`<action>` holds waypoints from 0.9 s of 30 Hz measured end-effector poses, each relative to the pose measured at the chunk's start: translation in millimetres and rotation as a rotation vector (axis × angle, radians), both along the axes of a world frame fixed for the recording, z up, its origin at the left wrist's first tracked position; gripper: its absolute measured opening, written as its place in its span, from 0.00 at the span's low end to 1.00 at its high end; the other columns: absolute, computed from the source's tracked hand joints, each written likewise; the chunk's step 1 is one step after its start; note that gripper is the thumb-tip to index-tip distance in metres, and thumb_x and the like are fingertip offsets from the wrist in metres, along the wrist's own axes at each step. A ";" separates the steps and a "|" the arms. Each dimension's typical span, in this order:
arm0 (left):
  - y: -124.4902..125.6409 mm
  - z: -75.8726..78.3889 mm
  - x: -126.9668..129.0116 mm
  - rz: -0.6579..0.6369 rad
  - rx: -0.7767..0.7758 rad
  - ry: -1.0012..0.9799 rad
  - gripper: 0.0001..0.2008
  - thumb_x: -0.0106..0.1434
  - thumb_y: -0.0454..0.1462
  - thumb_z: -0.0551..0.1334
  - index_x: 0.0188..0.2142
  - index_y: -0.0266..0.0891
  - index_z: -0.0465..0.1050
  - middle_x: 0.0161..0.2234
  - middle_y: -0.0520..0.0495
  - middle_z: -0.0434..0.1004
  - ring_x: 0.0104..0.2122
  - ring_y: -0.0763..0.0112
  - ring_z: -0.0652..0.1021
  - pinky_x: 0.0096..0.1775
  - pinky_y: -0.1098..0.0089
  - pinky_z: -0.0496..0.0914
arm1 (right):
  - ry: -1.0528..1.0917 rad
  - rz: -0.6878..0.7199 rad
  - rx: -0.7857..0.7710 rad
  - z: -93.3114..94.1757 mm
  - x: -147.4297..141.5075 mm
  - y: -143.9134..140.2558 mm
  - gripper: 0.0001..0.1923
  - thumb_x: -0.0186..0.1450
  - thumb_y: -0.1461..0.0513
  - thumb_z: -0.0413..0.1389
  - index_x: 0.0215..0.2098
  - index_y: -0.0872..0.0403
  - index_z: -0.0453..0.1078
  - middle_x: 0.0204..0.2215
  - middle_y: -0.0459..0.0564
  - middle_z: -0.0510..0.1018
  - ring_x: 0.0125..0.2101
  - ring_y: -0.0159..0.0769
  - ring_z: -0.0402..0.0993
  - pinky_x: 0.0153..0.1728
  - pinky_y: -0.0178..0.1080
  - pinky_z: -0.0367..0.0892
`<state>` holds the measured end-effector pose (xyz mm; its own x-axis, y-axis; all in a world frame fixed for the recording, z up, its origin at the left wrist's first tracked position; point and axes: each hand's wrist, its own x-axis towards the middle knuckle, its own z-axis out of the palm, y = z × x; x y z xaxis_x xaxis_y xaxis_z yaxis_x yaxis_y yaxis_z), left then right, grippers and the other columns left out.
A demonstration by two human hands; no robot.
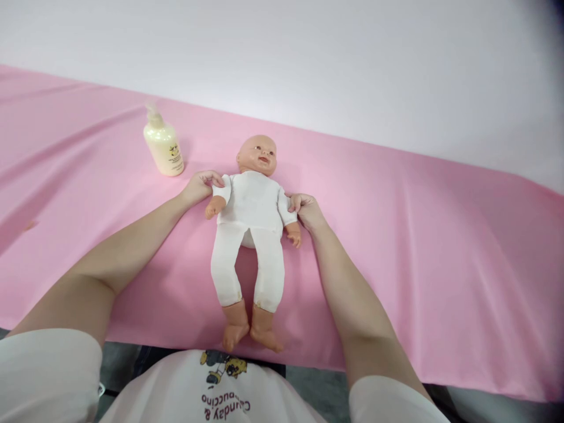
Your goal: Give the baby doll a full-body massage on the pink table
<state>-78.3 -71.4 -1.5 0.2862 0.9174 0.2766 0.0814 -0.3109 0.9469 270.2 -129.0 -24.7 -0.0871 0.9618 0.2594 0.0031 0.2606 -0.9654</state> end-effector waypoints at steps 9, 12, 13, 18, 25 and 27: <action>-2.0 1.2 -2.3 0.008 0.049 0.098 0.17 0.37 0.27 0.52 0.25 0.38 0.76 0.26 0.52 0.78 0.29 0.71 0.76 0.36 0.67 0.72 | -0.169 0.040 0.002 9.5 1.3 -2.5 0.13 0.45 0.69 0.56 0.14 0.49 0.57 0.14 0.35 0.68 0.21 0.27 0.63 0.67 0.53 0.59; -1.1 -0.3 -2.0 0.016 0.043 0.081 0.16 0.39 0.26 0.54 0.25 0.38 0.76 0.27 0.51 0.79 0.31 0.70 0.77 0.40 0.65 0.74 | -0.160 0.027 -0.003 7.7 2.1 -2.2 0.14 0.46 0.68 0.58 0.14 0.49 0.57 0.15 0.36 0.68 0.22 0.28 0.65 0.66 0.53 0.60; -1.1 -0.3 -1.8 0.018 0.037 0.064 0.15 0.40 0.26 0.55 0.26 0.38 0.76 0.29 0.50 0.80 0.33 0.69 0.78 0.42 0.64 0.74 | -0.138 0.017 -0.012 6.6 2.5 -2.1 0.15 0.46 0.68 0.60 0.15 0.49 0.57 0.16 0.36 0.68 0.23 0.29 0.66 0.65 0.52 0.61; -4.4 3.7 0.1 0.013 0.019 -0.008 0.16 0.47 0.32 0.68 0.38 0.38 0.78 0.43 0.43 0.83 0.46 0.61 0.81 0.51 0.59 0.73 | 0.058 -0.056 -0.076 3.9 2.1 -2.1 0.14 0.47 0.62 0.67 0.21 0.49 0.63 0.25 0.42 0.76 0.38 0.37 0.77 0.55 0.49 0.72; -6.7 5.0 0.4 0.065 0.074 0.071 0.20 0.55 0.40 0.69 0.46 0.41 0.69 0.41 0.46 0.82 0.45 0.64 0.81 0.52 0.61 0.72 | 0.083 -0.145 -0.101 5.9 -3.5 0.1 0.21 0.52 0.52 0.67 0.40 0.46 0.69 0.44 0.48 0.83 0.46 0.42 0.80 0.53 0.48 0.73; -8.8 6.2 0.4 0.122 0.085 0.131 0.20 0.57 0.41 0.68 0.46 0.42 0.66 0.39 0.49 0.81 0.43 0.64 0.80 0.51 0.61 0.71 | 0.060 -0.156 -0.054 3.9 -4.6 0.8 0.26 0.54 0.48 0.66 0.46 0.44 0.65 0.44 0.48 0.82 0.47 0.43 0.81 0.53 0.49 0.73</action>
<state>-77.9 -80.2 4.7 0.2131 0.9225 0.3219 0.2441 -0.3693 0.8967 265.6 -128.3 -20.8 0.0787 0.9751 0.2072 -0.0180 0.2092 -0.9777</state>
